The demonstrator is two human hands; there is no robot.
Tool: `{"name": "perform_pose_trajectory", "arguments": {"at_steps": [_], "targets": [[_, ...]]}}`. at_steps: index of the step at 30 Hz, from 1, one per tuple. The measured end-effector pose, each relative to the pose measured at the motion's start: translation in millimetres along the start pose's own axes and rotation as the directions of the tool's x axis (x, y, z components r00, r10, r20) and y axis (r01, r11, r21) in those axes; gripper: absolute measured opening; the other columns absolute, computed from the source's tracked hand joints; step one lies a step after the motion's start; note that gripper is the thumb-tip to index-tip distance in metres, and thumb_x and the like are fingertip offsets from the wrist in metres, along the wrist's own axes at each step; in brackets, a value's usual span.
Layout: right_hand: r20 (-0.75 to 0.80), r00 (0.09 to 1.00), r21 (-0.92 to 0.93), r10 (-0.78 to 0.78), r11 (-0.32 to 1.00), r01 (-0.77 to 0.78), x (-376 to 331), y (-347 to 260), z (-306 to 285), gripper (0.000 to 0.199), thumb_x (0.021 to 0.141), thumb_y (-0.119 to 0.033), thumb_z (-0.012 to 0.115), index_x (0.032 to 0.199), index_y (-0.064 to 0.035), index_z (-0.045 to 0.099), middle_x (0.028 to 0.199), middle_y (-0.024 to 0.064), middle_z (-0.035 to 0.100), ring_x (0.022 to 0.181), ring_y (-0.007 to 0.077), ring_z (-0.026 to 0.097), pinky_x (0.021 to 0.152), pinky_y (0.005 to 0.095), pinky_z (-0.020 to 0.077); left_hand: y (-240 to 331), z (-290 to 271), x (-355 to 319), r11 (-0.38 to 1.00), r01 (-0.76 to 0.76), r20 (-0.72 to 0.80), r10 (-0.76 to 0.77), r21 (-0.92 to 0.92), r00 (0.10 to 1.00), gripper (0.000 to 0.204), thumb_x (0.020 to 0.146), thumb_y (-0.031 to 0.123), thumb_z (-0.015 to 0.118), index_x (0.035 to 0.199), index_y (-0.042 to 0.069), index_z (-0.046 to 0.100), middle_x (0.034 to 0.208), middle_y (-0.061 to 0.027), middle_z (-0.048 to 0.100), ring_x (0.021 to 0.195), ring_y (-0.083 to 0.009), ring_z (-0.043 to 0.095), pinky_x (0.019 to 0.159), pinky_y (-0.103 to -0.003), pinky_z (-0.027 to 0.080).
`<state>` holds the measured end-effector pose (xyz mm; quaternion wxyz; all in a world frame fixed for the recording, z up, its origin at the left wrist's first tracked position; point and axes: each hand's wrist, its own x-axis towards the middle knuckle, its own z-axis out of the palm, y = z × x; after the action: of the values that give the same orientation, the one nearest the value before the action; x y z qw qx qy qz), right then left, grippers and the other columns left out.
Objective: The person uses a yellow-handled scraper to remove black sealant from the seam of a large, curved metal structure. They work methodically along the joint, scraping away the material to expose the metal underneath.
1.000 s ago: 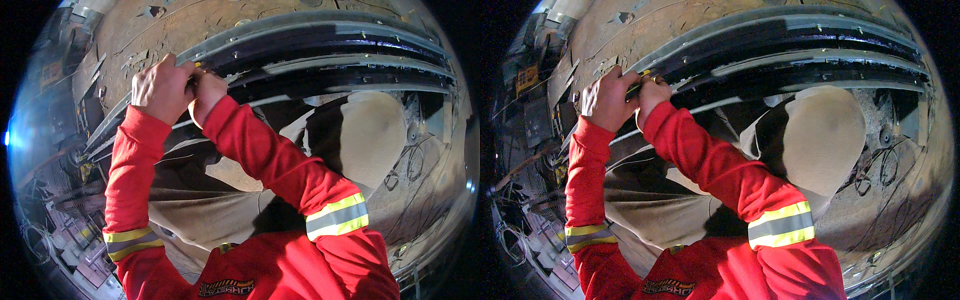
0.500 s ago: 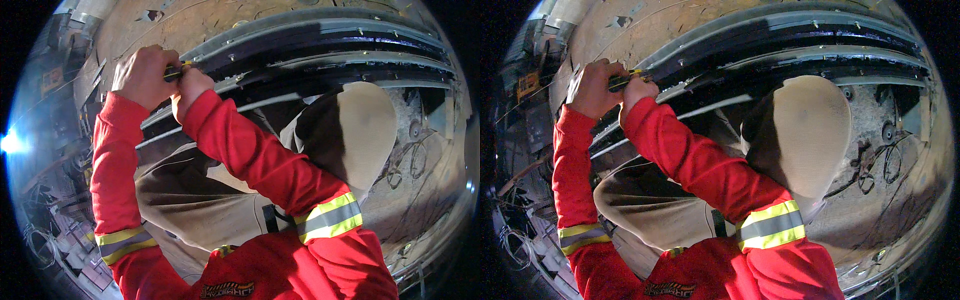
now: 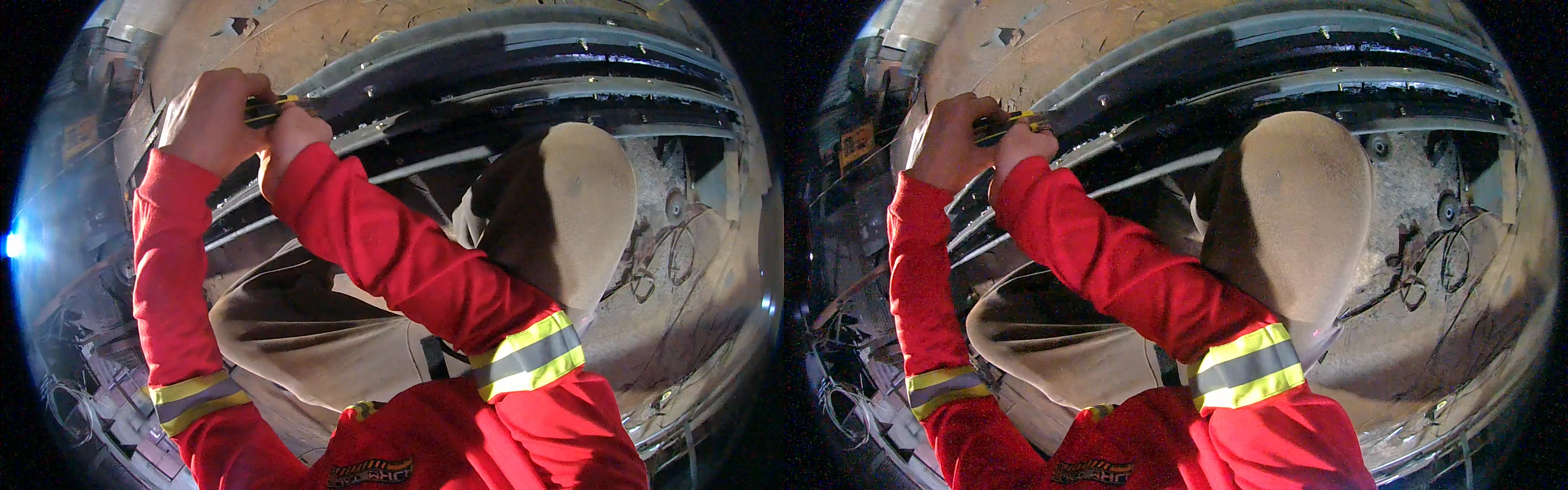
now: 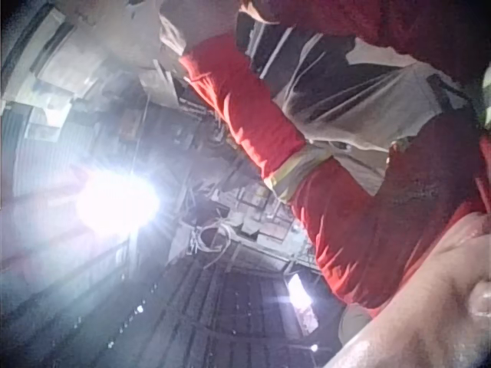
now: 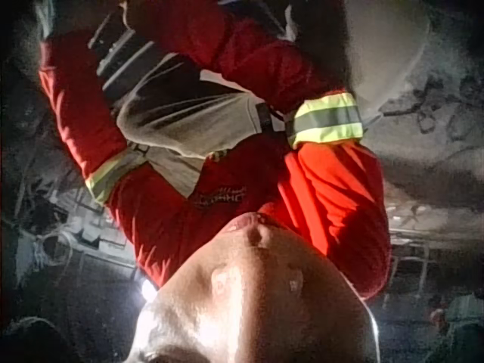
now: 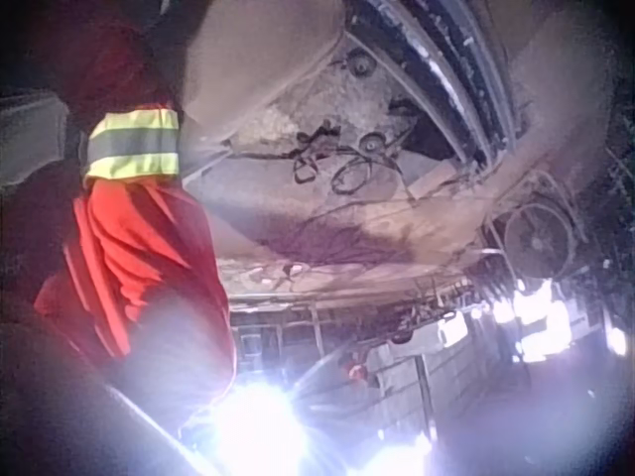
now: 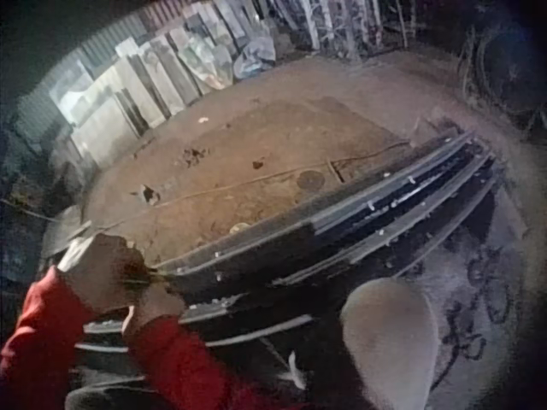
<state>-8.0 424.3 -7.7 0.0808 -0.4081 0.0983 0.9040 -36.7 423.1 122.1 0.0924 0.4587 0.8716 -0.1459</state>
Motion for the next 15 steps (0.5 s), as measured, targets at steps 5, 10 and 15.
{"name": "perform_pose_trajectory", "arguments": {"at_steps": [5, 10, 15], "targets": [[0.049, 0.998, -0.009, -0.034, 0.999, 0.034, -9.8, -1.5, 1.8, 0.027, 0.084, -0.003, 0.047, 0.108, 0.0026, 0.057, 0.104, 0.0182, 0.063, 0.089, 0.0296, 0.065, 0.074, 0.0419, 0.0531, -2.4, -1.2, -1.7, 0.999, -0.025, -0.020, 0.026, 0.045, 0.999, 0.030, 0.063, 0.020, 0.075, 0.090, 0.009, 0.070, 0.089, -0.0139, 0.067, 0.085, -0.0346, 0.065, 0.075, -0.043, 0.052], [0.257, 0.955, 0.152, -0.149, 0.982, 0.112, -6.6, 0.7, 26.8, 0.022, 0.087, -0.010, 0.053, 0.106, 0.0007, 0.058, 0.098, 0.0176, 0.064, 0.085, 0.0290, 0.065, 0.071, 0.0433, 0.0539, -20.3, -20.4, 7.2, 0.984, -0.087, -0.188, 0.056, -0.158, 0.981, 0.035, 0.061, 0.012, 0.076, 0.094, 0.004, 0.067, 0.088, -0.0143, 0.069, 0.084, -0.0270, 0.069, 0.076, -0.037, 0.053], [0.587, 0.809, -0.072, -0.021, 0.994, 0.079, -78.6, -24.6, 67.5, 0.019, 0.090, -0.015, 0.054, 0.101, -0.0008, 0.060, 0.091, 0.0139, 0.066, 0.077, 0.0236, 0.066, 0.068, 0.0407, 0.0548, -45.8, -72.2, -29.4, 0.921, 0.196, -0.148, -0.257, -0.336, 0.955, 0.040, 0.072, 0.002, 0.074, 0.110, 0.002, 0.061, 0.096, -0.0093, 0.065, 0.090, -0.0153, 0.062, 0.080, -0.030, 0.049]]}}
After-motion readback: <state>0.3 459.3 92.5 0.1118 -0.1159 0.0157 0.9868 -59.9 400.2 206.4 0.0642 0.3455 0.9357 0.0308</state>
